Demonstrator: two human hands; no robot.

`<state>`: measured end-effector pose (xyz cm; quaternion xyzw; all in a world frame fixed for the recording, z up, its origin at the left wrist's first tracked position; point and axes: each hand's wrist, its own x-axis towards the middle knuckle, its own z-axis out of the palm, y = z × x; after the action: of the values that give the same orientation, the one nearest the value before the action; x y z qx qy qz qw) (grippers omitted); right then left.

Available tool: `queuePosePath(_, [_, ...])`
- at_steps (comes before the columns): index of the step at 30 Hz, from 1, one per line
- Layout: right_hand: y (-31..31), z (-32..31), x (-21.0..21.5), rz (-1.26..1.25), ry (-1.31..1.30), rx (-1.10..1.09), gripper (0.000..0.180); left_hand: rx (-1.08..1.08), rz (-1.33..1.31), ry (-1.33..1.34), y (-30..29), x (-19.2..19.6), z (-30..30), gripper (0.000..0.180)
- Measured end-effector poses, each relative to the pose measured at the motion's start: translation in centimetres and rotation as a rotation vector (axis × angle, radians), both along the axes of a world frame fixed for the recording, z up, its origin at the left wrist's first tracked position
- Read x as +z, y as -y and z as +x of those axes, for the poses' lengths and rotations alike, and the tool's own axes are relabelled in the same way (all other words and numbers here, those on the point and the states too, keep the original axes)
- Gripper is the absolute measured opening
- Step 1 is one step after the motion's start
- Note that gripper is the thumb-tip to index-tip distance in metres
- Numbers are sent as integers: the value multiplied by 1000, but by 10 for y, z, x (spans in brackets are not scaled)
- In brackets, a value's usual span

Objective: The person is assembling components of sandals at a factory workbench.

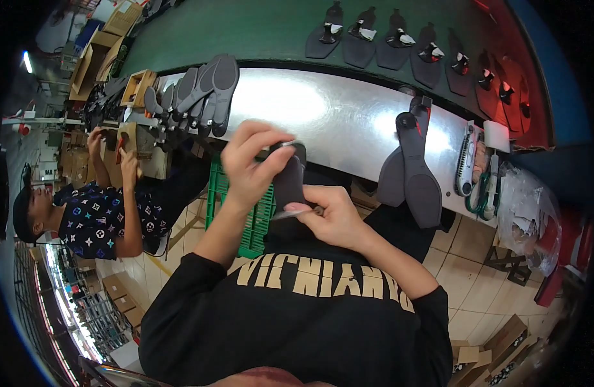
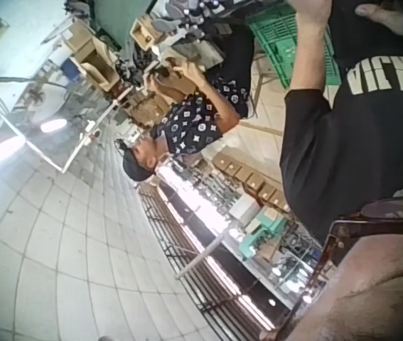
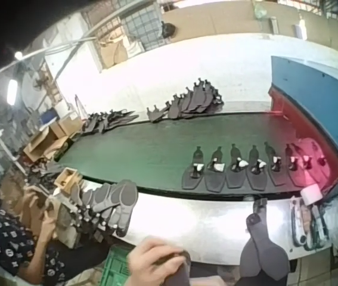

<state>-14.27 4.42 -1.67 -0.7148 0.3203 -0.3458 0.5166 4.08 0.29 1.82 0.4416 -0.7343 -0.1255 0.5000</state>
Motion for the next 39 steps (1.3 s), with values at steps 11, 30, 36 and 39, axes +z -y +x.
queuePosePath(11, [-11,-43,-24,935,518,-121,22,-422,1153,-1010,-18,-73,-60,48])
queuePosePath(30, [-12,-34,-4,623,297,-84,16,-310,1038,-1013,-12,-42,-56,34])
queuePosePath(36, [2,-66,25,410,106,-66,11,-207,965,-921,-12,-42,-53,32])
queuePosePath(39, [29,-112,18,345,171,-555,14,-197,993,-943,-15,-47,-42,37])
